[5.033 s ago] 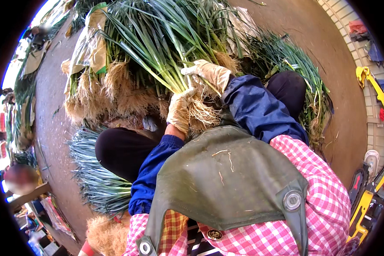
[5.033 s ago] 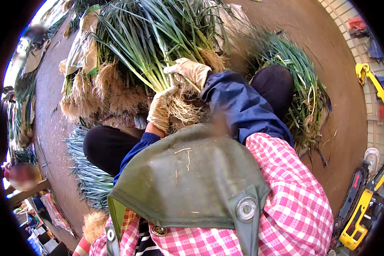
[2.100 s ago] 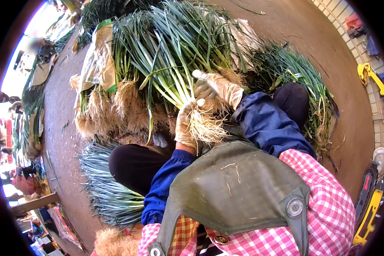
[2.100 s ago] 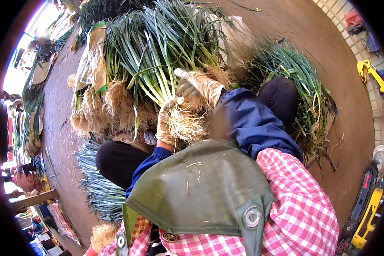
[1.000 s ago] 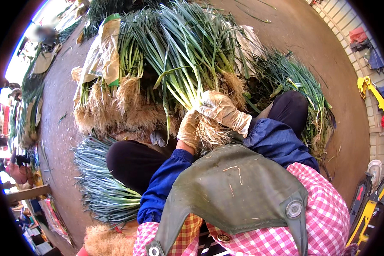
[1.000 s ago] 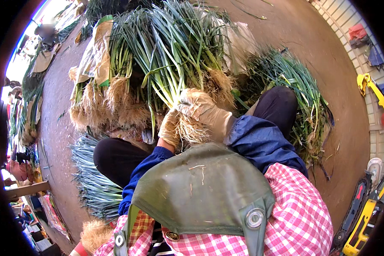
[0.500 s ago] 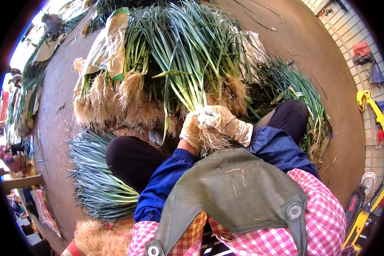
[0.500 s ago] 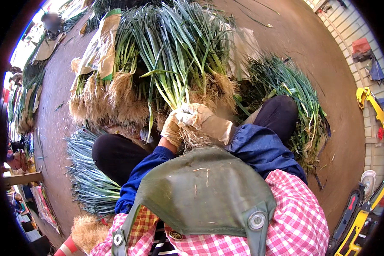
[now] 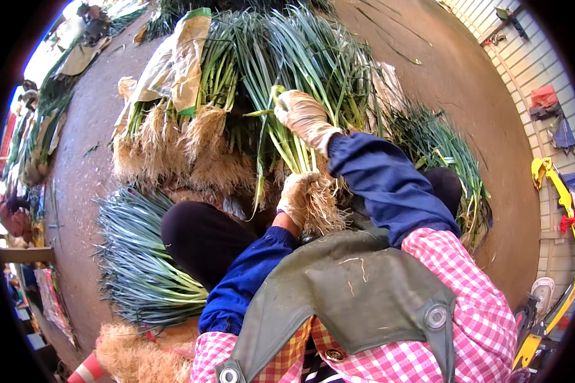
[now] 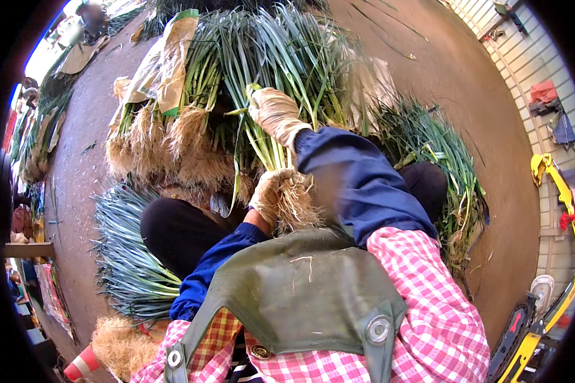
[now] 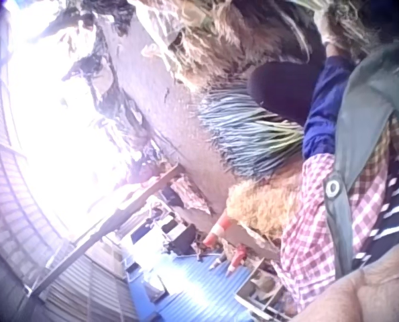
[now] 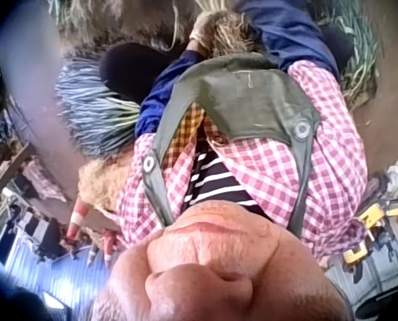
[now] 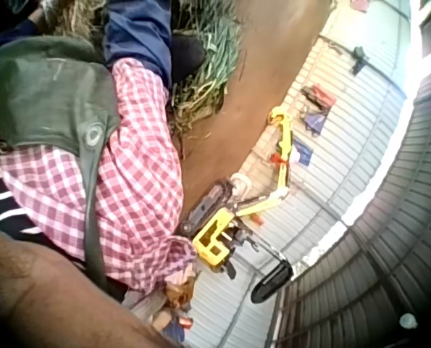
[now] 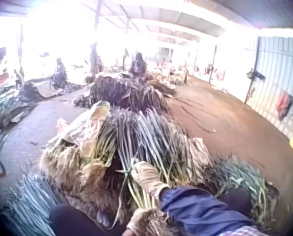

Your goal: The person cleans and separates scallions from large bundles on the floor, removing outer layers and roots by hand and placing them into a new pile.

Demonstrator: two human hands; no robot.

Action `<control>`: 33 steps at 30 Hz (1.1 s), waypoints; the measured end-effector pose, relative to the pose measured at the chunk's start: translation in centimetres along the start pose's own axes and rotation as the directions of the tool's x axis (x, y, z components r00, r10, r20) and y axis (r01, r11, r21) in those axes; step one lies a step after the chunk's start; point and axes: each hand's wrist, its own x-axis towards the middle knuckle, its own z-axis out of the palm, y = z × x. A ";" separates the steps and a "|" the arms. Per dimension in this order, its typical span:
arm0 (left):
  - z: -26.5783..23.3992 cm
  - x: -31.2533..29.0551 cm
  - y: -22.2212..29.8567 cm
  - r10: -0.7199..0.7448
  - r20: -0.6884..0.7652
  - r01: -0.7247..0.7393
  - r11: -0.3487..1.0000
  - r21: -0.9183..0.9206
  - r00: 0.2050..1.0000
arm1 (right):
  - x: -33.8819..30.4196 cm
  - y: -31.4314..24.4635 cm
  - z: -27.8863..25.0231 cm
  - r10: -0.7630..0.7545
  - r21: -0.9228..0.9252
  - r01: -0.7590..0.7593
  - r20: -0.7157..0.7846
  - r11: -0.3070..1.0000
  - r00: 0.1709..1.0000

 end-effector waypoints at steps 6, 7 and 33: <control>0.7 0.0 -0.8 0.033 0.003 -0.032 0.997 -0.076 0.999 | 4.7 2.3 4.3 0.112 -0.032 -0.107 0.242 0.994 0.964; 1.5 -0.2 -0.8 0.003 0.011 -0.003 0.998 -0.060 1.000 | 5.5 3.9 4.8 -0.075 -0.288 0.121 0.163 0.950 0.984; 2.7 0.8 -2.2 -0.118 0.216 0.152 0.977 -0.151 0.969 | -28.2 32.8 -50.6 0.416 -0.424 -0.743 -0.635 0.518 0.652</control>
